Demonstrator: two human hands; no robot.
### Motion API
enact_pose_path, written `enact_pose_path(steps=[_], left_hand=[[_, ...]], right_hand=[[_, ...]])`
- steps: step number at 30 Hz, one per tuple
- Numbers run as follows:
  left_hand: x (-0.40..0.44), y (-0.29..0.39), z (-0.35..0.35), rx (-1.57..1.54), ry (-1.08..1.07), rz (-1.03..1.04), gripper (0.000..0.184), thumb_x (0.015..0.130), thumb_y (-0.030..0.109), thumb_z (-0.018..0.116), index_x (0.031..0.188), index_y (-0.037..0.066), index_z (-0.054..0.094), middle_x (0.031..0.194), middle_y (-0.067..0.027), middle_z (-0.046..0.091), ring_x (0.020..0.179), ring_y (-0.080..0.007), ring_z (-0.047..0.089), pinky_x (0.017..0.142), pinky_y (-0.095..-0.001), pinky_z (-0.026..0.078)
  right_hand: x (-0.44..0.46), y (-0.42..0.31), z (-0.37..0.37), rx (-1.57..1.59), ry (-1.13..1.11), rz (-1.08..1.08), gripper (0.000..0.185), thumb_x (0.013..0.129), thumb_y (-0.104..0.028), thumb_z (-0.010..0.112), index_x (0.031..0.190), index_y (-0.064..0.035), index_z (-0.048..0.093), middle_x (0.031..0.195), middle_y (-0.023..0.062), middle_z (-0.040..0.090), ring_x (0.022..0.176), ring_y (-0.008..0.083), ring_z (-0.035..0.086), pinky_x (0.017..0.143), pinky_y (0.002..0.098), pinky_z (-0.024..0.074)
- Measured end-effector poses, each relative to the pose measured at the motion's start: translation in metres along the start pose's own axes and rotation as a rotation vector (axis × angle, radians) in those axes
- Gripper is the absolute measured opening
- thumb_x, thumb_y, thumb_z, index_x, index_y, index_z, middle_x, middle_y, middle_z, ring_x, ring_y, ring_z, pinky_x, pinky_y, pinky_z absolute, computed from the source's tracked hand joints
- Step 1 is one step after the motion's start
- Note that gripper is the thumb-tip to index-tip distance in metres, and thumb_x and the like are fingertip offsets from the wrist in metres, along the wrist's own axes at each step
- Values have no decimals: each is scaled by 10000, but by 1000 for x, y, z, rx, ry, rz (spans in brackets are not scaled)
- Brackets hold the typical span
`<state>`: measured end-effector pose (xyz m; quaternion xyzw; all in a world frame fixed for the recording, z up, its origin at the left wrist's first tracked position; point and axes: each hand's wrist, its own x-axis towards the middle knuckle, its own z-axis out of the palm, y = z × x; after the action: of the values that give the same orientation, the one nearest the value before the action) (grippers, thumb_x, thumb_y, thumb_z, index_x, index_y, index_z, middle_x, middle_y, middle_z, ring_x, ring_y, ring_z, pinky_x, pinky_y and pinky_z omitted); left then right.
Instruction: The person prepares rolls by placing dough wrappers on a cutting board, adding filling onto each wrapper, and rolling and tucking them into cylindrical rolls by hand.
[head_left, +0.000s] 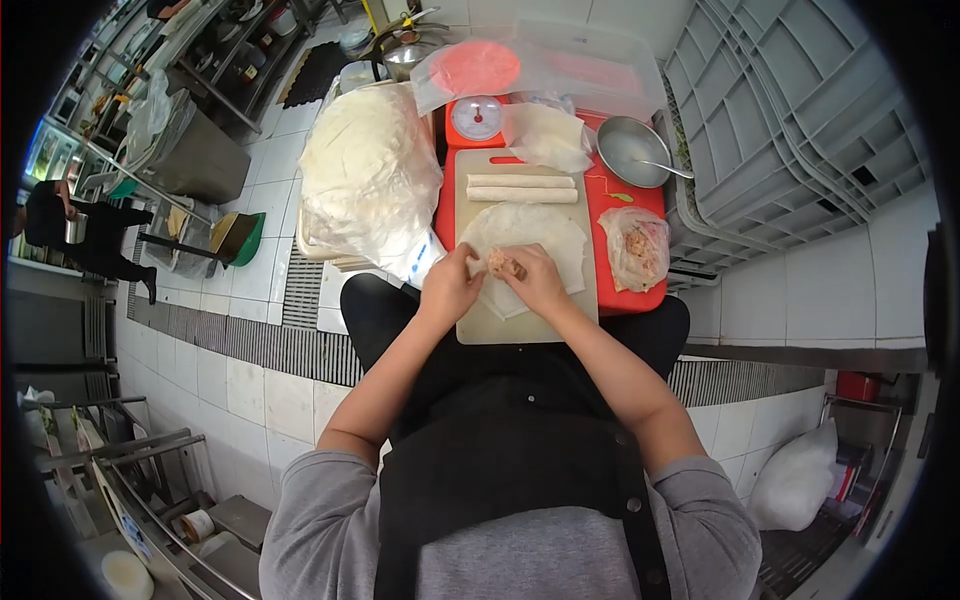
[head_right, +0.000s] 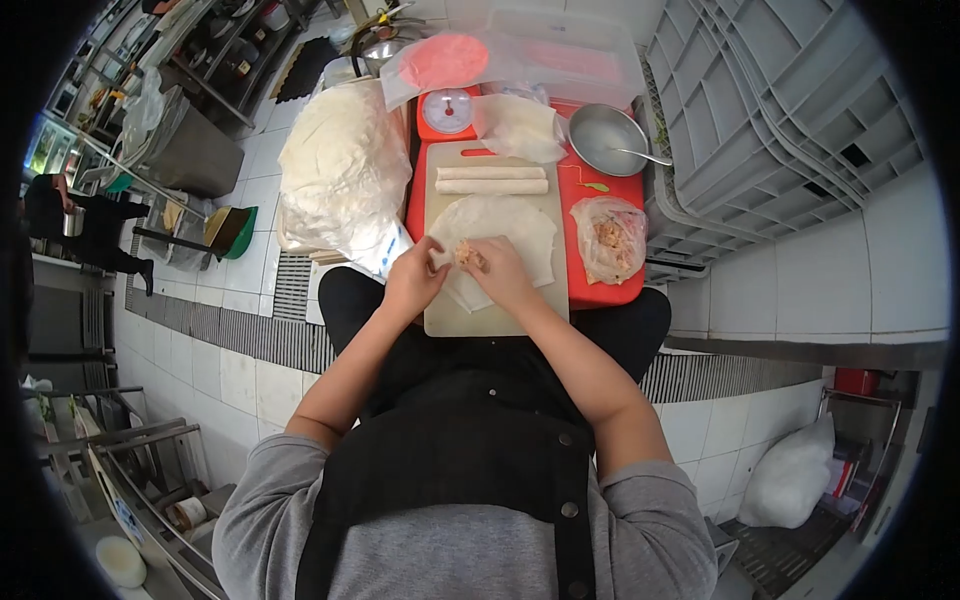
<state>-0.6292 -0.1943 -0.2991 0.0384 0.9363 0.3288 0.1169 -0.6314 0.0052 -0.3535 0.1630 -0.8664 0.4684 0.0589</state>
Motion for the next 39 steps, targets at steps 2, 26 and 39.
enact_pose_path(steps=[2, 26, 39], left_hand=[[12, -5, 9, -96, 221, 621, 554, 753, 54, 808, 1261, 4, 592, 1107, -233, 670, 1098, -415, 636, 924, -459, 524], [16, -36, 35, -225, 226, 477, 387, 673, 93, 907, 1017, -7, 761, 964, -123, 711, 947, -318, 648, 823, -408, 550], [14, -28, 22, -178, 169, 404, 474, 633, 192, 943, 1024, -3, 761, 855, -120, 671, 887, -337, 641, 824, -415, 536]], right_hand=[[1, 13, 3, -16, -60, -67, 326, 826, -112, 788, 1130, -28, 708, 1126, 135, 694, 1120, 352, 605, 990, 427, 494], [18, 3, -24, 60, -99, -240, 336, 724, -53, 852, 1050, -94, 783, 1082, 101, 718, 1008, 258, 666, 877, 388, 544], [13, -4, -19, -91, -140, -71, 349, 746, -62, 826, 1067, -19, 695, 1043, 133, 617, 1075, 344, 583, 952, 418, 503]])
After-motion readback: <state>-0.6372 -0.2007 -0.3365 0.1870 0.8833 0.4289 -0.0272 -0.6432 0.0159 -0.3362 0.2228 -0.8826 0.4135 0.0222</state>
